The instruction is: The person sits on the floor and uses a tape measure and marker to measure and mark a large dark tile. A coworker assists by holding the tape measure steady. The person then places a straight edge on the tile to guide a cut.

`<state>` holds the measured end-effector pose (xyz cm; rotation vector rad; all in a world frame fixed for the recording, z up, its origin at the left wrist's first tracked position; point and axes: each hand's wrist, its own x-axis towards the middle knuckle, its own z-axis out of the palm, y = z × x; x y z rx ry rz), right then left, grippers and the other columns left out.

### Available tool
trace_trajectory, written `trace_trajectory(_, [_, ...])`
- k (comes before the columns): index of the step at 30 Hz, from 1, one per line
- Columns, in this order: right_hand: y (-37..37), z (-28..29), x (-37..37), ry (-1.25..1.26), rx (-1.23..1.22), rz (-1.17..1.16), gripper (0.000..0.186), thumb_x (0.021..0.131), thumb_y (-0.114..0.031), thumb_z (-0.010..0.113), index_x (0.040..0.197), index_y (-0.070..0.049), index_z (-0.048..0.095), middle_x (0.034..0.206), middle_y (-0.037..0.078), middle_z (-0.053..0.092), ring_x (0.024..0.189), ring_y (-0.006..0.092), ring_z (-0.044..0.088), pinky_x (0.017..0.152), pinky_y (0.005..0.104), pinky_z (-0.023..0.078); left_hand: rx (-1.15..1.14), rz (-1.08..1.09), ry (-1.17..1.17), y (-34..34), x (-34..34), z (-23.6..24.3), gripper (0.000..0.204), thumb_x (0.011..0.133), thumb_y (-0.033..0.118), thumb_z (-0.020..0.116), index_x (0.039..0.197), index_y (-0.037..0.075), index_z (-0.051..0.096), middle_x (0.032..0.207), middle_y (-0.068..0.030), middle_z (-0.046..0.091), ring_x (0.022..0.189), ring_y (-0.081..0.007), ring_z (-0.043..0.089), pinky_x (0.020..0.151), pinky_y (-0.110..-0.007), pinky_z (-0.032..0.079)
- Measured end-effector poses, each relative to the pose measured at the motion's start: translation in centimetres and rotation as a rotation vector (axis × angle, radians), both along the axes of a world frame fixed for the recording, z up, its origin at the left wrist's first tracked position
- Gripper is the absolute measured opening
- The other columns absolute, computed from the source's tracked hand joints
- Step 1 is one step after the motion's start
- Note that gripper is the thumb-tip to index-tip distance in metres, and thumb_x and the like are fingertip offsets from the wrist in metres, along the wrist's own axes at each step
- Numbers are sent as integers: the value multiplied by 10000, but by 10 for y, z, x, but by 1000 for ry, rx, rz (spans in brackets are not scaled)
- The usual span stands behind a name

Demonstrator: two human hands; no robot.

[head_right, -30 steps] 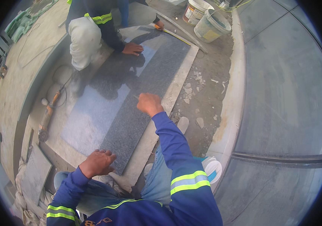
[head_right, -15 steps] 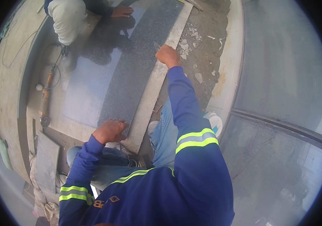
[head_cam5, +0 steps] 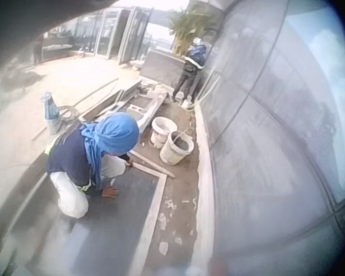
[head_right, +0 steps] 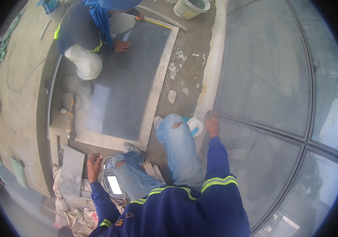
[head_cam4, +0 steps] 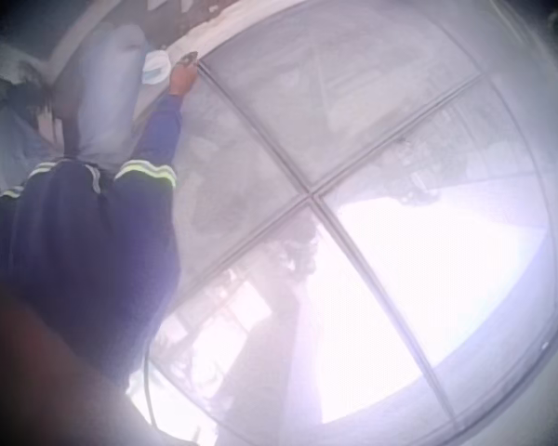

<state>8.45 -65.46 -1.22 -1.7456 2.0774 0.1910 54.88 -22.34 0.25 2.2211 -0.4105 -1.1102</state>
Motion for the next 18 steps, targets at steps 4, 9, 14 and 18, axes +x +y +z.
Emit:
trace_trajectory(4, [42, -15, -70, -177, 121, -320, 547, 931, -327, 596, 1265, 107, 602, 1239, 356, 636, 1163, 492, 615, 1005, 480, 474, 106, -142, -34, -24, 33, 20, 344, 901, 247, 744, 1088, -38, 699, 1040, -243, 738, 970, -359, 726, 861, -412, 554])
trace_trajectory(9, [14, -31, -75, -301, 173, -592, 618, 946, -316, 597, 1330, 163, 522, 1413, 344, 539, 1141, 464, 642, 999, 447, 483, 136, -340, 10, -167, 66, 41, 356, 908, 253, 743, 1111, -35, 689, 1045, -228, 740, 966, -355, 726, 857, -421, 559])
trace_trajectory(14, [-135, -77, -1, -263, 149, -712, 491, 955, -307, 618, 1218, 108, 620, 1160, 270, 675, 998, 389, 681, 875, 427, 516, 96, -311, 63, -369, 61, 39, 339, 921, 263, 736, 1094, -26, 693, 1017, -210, 742, 940, -334, 729, 836, -396, 566])
trace_trajectory(18, [-284, -92, 97, -429, 123, -464, 537, 978, -353, 582, 1250, 107, 624, 1186, 301, 685, 1100, 439, 655, 947, 467, 479, 87, -329, 13, -515, 35, 3, 295, 915, 268, 729, 1007, -11, 703, 903, -202, 724, 832, -324, 715, 763, -393, 545])
